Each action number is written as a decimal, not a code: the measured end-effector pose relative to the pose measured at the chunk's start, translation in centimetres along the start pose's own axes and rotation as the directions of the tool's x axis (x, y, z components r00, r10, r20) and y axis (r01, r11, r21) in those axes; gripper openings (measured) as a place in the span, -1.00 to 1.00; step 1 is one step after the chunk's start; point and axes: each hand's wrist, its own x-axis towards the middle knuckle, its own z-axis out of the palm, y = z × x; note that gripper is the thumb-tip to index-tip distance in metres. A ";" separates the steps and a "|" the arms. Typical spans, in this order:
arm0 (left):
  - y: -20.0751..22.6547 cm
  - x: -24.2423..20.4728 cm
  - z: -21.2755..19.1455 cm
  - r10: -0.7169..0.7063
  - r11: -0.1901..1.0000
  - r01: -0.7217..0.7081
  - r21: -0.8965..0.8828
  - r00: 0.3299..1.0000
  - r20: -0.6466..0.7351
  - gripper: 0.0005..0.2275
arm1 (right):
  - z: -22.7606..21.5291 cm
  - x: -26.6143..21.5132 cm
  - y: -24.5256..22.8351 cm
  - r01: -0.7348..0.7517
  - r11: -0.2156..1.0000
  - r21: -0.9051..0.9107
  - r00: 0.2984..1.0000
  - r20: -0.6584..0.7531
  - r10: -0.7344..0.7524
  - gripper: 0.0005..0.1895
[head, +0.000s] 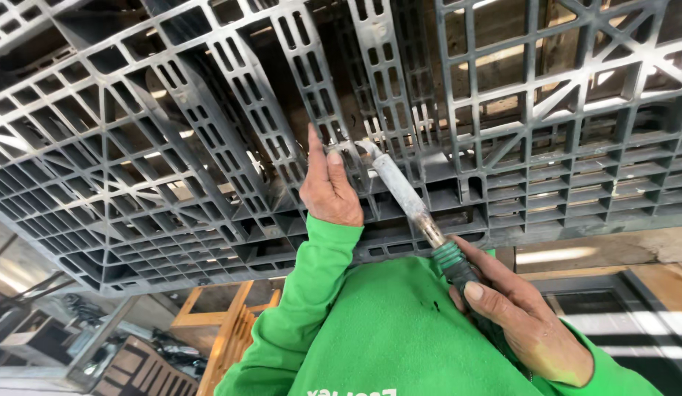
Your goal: The person uses a hot air welding tool to melt and fuse the plastic grid of a large grey crate. They move the tool along the grid lines, applying heat to smooth or repair the surface. The person holds the crate steady with one hand while operating the tool with the other.
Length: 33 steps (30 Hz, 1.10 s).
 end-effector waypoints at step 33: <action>-0.2 -1.0 0.9 0.165 0.986 -0.157 0.062 0.973 -0.161 -0.62 | -0.1 0.2 -5.3 -0.102 0.987 -0.122 0.976 0.182 0.123 -0.24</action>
